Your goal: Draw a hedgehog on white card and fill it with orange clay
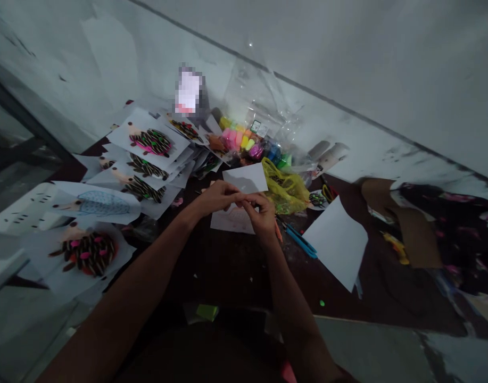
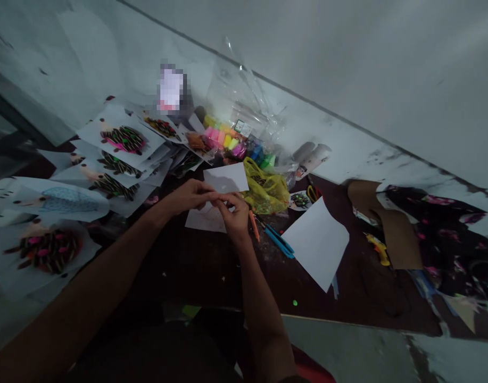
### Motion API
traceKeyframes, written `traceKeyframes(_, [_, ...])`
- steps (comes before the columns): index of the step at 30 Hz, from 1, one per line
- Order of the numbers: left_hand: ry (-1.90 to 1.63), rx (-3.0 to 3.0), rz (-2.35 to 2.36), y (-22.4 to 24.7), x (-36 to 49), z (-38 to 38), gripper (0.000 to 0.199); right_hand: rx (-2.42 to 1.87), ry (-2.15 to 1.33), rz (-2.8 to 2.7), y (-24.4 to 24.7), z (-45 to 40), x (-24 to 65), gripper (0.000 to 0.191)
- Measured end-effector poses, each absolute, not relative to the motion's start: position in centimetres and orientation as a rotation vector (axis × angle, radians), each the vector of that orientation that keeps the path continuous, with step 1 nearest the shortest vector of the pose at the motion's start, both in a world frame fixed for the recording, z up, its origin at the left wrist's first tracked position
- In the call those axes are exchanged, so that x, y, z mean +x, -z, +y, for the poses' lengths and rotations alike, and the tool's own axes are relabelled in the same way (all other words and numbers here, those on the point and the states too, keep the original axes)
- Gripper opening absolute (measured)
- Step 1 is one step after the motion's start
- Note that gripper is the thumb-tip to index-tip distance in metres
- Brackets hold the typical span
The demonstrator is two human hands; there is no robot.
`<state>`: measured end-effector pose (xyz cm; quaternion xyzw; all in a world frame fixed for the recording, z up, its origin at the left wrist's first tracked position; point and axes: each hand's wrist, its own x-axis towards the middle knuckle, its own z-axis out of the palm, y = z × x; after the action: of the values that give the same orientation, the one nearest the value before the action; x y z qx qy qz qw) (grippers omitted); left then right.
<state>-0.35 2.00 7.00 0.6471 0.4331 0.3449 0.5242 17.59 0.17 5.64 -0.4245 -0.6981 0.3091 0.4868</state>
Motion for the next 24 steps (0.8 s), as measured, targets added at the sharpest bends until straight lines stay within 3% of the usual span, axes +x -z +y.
traceKeyframes(7, [-0.769, 1.482, 1.043, -6.8, -1.2, 2.4, 0.032, -1.100, -0.641, -1.693, -5.7, -0.2, 17.4, 0.013])
traceKeyframes(11, [-0.818, 1.611, 1.253, -6.0, -2.0, 3.1, 0.014, -1.095, -0.686, -1.896, -5.5, -1.0, 17.7, 0.016])
traceKeyframes(24, [-0.546, 2.228, 1.260, -4.0, -2.7, 3.2, 0.038, -1.058, -0.380, -2.305, -3.2, -1.6, 16.4, 0.015])
